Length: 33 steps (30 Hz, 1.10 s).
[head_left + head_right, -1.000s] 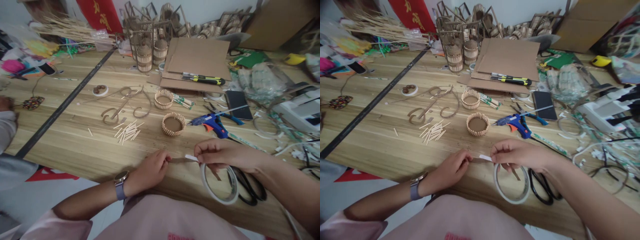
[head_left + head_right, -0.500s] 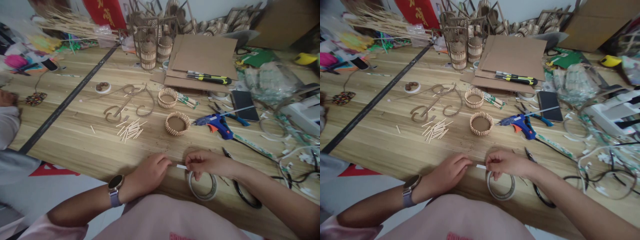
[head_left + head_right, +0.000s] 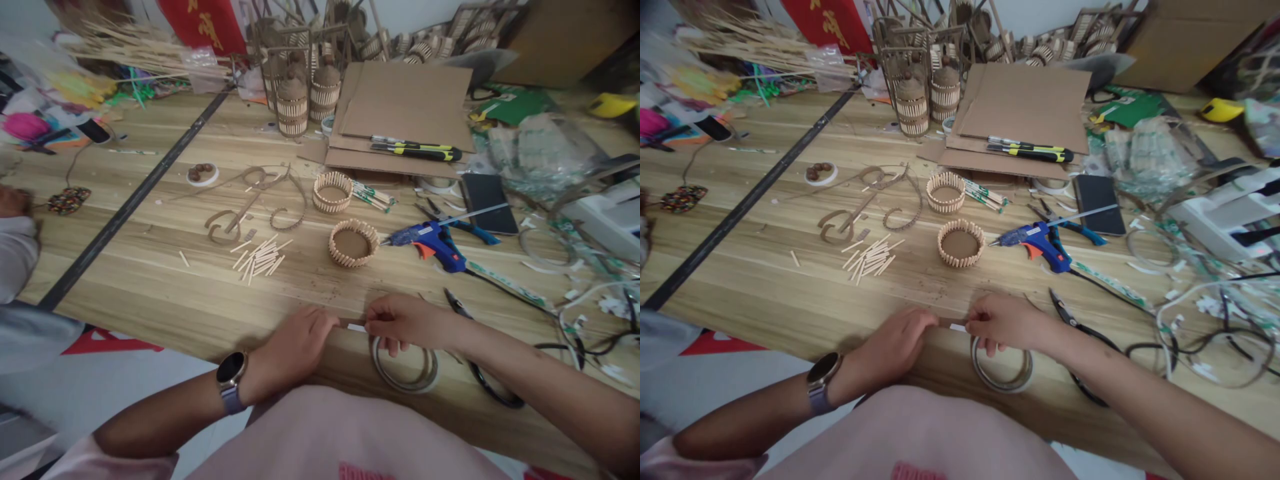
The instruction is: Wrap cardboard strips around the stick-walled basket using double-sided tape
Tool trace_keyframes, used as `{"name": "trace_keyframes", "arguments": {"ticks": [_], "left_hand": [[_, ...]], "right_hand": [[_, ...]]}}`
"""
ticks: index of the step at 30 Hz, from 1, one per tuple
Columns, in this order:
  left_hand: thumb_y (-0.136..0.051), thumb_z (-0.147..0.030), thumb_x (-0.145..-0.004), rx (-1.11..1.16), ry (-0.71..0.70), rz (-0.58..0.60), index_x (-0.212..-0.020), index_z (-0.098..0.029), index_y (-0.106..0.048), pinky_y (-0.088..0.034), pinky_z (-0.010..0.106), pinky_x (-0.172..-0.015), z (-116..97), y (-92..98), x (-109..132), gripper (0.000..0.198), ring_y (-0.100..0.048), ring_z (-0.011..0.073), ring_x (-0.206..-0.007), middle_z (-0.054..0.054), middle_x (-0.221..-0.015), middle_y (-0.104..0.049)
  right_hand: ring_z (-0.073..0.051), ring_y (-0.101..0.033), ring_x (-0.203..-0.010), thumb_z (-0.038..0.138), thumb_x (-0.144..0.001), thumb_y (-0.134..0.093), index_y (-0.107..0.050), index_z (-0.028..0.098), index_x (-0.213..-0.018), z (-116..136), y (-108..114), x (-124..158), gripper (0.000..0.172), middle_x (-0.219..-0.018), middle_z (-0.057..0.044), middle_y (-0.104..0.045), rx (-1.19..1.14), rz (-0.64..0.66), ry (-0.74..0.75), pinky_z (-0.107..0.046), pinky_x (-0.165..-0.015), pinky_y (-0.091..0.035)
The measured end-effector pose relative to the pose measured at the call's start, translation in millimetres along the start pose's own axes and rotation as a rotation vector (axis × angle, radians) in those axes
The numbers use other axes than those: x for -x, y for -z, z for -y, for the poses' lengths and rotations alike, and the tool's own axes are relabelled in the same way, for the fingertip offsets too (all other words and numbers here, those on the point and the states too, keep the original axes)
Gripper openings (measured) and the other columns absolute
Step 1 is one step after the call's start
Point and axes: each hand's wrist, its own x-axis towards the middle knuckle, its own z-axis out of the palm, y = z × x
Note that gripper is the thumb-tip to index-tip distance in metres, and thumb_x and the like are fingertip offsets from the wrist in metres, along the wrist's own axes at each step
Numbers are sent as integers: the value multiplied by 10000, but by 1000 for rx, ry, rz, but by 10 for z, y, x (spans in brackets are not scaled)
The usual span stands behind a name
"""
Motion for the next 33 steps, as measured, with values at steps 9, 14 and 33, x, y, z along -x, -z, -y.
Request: {"name": "trace_keyframes", "arguments": {"ticks": [9, 14, 33], "left_hand": [[-353, 28, -838, 63, 76, 7, -1073, -150, -567, -513, 366, -869, 11, 27, -48, 364, -603, 218, -968, 91, -1016, -679], [-362, -17, -925, -41, -38, 21, -1120, -129, -578, -510, 366, -893, 9, 50, -57, 311, -589, 221, -988, 105, -1074, -671], [-381, -146, -1020, -163, -176, -28, -1172, -102, -589, -528, 352, -846, 41, -43, -41, 262, -573, 220, -928, 105, -1041, -666]], "right_hand": [[-124, -626, -534, 376, -802, -594, -561, 189, -698, 3, 13, -46, 217, -645, -7, -657, 90, 8, 11, -205, -474, -422], [-115, -604, -509, 340, -815, -570, -564, 188, -695, 67, 33, -51, 194, -649, -6, -662, 134, -9, 1, -206, -469, -409], [-119, -628, -512, 211, -836, -507, -617, 164, -666, 219, 18, -80, 208, -659, -29, -723, 379, -37, -45, -201, -500, -425]]}}
